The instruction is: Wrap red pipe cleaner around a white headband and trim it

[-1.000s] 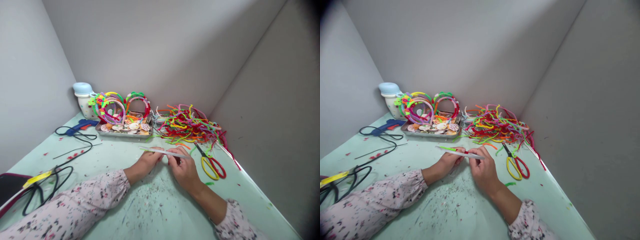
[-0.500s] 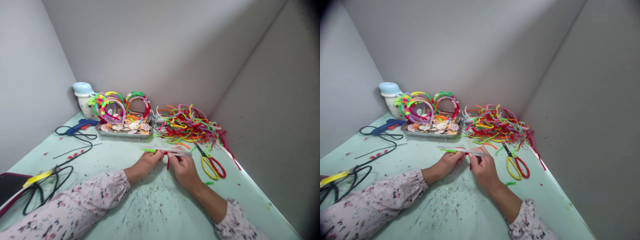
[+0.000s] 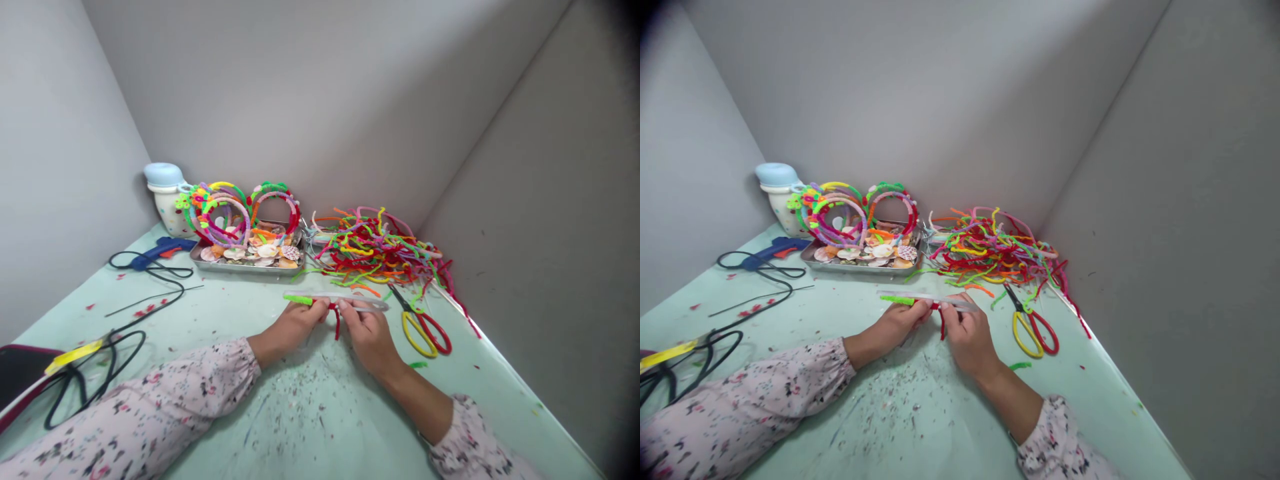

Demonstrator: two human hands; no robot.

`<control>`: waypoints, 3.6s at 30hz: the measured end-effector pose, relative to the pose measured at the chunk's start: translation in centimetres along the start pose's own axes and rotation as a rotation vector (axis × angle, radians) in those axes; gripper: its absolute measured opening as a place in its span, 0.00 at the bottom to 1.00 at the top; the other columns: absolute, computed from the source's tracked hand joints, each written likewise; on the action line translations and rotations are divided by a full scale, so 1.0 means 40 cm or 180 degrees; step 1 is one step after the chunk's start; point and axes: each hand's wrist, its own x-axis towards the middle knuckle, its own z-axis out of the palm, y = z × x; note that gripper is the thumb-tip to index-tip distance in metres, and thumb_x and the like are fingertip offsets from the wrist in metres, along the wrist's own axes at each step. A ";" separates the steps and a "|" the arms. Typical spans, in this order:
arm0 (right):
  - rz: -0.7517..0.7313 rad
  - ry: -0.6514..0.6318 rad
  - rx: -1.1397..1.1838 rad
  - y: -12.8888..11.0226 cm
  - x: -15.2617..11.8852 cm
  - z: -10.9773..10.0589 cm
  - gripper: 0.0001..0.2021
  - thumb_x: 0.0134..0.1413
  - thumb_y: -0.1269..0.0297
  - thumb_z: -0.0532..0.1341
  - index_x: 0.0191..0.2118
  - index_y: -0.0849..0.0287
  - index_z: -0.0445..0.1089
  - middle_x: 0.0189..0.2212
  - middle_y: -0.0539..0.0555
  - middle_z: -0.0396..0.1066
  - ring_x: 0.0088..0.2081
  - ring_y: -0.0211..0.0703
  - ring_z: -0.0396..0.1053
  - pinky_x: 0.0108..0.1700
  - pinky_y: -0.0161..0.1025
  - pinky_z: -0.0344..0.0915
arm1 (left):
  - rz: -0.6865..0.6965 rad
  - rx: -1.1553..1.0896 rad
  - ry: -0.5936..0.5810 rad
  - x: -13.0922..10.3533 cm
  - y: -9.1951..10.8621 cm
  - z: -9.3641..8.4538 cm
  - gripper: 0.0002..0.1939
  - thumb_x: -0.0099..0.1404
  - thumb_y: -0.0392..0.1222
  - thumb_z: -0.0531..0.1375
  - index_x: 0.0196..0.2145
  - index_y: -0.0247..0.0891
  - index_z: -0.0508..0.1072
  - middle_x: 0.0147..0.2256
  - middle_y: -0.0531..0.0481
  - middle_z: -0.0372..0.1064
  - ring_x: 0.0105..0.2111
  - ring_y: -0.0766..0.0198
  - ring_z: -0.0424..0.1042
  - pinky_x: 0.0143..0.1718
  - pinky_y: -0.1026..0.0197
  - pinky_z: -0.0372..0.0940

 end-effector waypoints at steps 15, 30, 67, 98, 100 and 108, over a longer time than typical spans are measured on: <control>0.0120 0.0017 0.0206 0.014 0.001 0.006 0.16 0.60 0.60 0.51 0.23 0.57 0.62 0.20 0.48 0.62 0.27 0.40 0.61 0.30 0.36 0.56 | 0.0189 0.0236 -0.0044 -0.005 0.002 -0.006 0.21 0.64 0.54 0.46 0.20 0.38 0.59 0.19 0.55 0.52 0.23 0.67 0.53 0.25 0.64 0.52; 0.0327 0.0017 0.0168 0.015 -0.002 0.008 0.15 0.59 0.58 0.52 0.23 0.57 0.63 0.18 0.47 0.60 0.24 0.40 0.59 0.28 0.36 0.55 | 0.0147 -0.0055 -0.0027 -0.008 0.030 -0.003 0.19 0.63 0.50 0.47 0.19 0.38 0.55 0.19 0.56 0.49 0.23 0.68 0.51 0.26 0.62 0.49; 0.0547 -0.0341 0.0751 0.009 -0.002 0.009 0.17 0.60 0.57 0.49 0.22 0.56 0.56 0.16 0.44 0.51 0.21 0.37 0.52 0.26 0.35 0.52 | 0.0302 -0.0008 -0.0165 -0.009 0.034 -0.003 0.14 0.62 0.44 0.47 0.20 0.38 0.55 0.21 0.56 0.49 0.22 0.68 0.51 0.26 0.63 0.51; 0.0394 -0.0544 0.0898 0.021 -0.002 0.008 0.15 0.61 0.62 0.48 0.22 0.57 0.52 0.19 0.45 0.49 0.24 0.36 0.51 0.29 0.35 0.50 | 0.0224 -0.0028 -0.0222 -0.006 0.014 -0.002 0.14 0.62 0.45 0.47 0.21 0.38 0.55 0.20 0.57 0.49 0.21 0.69 0.50 0.24 0.64 0.48; 0.0357 -0.0537 0.0877 0.018 -0.001 0.006 0.15 0.61 0.63 0.48 0.22 0.57 0.53 0.20 0.45 0.50 0.25 0.36 0.52 0.29 0.35 0.51 | 0.0251 -0.0008 -0.0230 -0.006 0.013 -0.002 0.14 0.63 0.45 0.47 0.21 0.38 0.55 0.20 0.57 0.49 0.21 0.69 0.50 0.24 0.64 0.48; 0.0533 -0.0494 0.1023 0.020 -0.001 0.013 0.16 0.59 0.63 0.49 0.21 0.57 0.53 0.17 0.45 0.50 0.22 0.36 0.51 0.26 0.35 0.50 | 0.0433 0.0116 -0.0262 -0.005 0.018 -0.006 0.15 0.63 0.44 0.47 0.21 0.38 0.55 0.20 0.56 0.50 0.22 0.69 0.51 0.25 0.63 0.49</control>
